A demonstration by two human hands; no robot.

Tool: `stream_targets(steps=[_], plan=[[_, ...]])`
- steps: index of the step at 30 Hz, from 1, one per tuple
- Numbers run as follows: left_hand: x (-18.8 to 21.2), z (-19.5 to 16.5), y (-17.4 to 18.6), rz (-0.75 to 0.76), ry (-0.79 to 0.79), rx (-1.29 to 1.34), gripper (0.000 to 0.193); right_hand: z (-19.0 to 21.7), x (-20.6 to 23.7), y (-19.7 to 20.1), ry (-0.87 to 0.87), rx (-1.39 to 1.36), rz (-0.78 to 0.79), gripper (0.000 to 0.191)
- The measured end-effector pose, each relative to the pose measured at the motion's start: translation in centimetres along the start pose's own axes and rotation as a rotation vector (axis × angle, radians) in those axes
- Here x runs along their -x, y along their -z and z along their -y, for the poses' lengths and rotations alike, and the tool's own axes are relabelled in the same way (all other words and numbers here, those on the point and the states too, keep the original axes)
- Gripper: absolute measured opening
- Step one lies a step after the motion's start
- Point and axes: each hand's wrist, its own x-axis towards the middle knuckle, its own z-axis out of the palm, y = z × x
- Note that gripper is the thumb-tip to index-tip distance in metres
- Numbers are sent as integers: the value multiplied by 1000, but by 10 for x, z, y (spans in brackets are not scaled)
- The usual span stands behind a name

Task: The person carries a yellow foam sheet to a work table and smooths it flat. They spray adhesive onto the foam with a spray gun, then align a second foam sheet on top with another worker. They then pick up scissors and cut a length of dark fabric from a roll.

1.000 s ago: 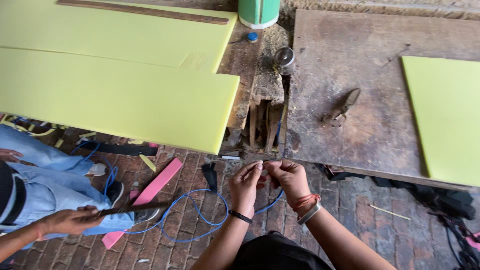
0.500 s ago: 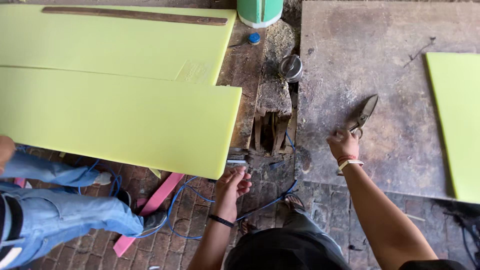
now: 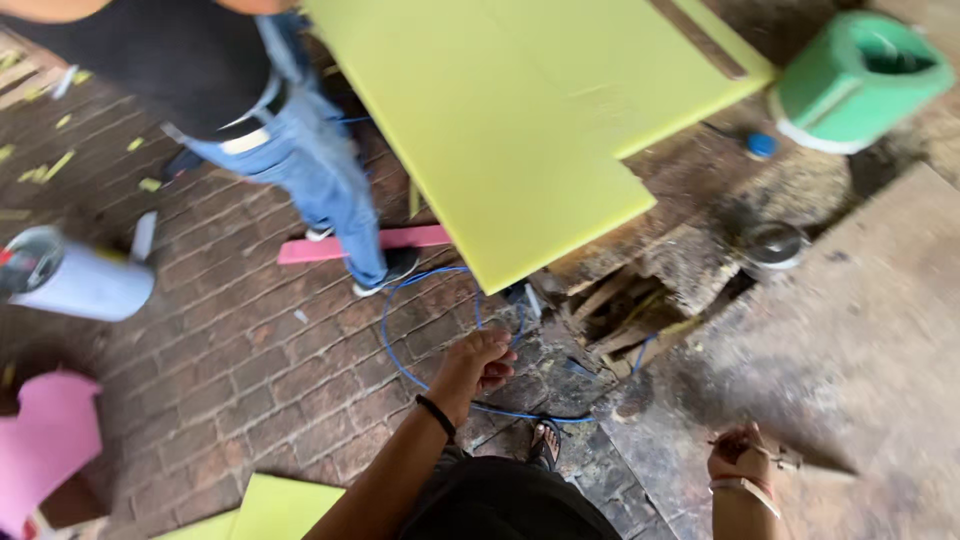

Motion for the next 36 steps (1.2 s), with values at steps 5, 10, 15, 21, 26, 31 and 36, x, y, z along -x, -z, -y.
stream_targets(steps=[5,10,15,21,26,31,36], plan=[[33,-5,90,-176,-103,193,28,-127,73,-51,301,568,305,25],[94,-2,192,-274,-242,312,33,-282,191,-134,95,1179,849,27],[176,12,302,-298,-340,360,45,-449,325,-180,-128,1699,1398,31],[243,30,429,-525,-615,492,44,-622,493,-138,-379,1820,1886,23],[262,47,503,-804,-573,896,27,-700,562,-125,-271,1692,2397,21],[262,48,580,-893,-540,1030,14,-764,563,-137,-398,1454,2342,27],[244,24,678,-936,-536,909,13,-863,537,-186,-661,1599,1783,18]])
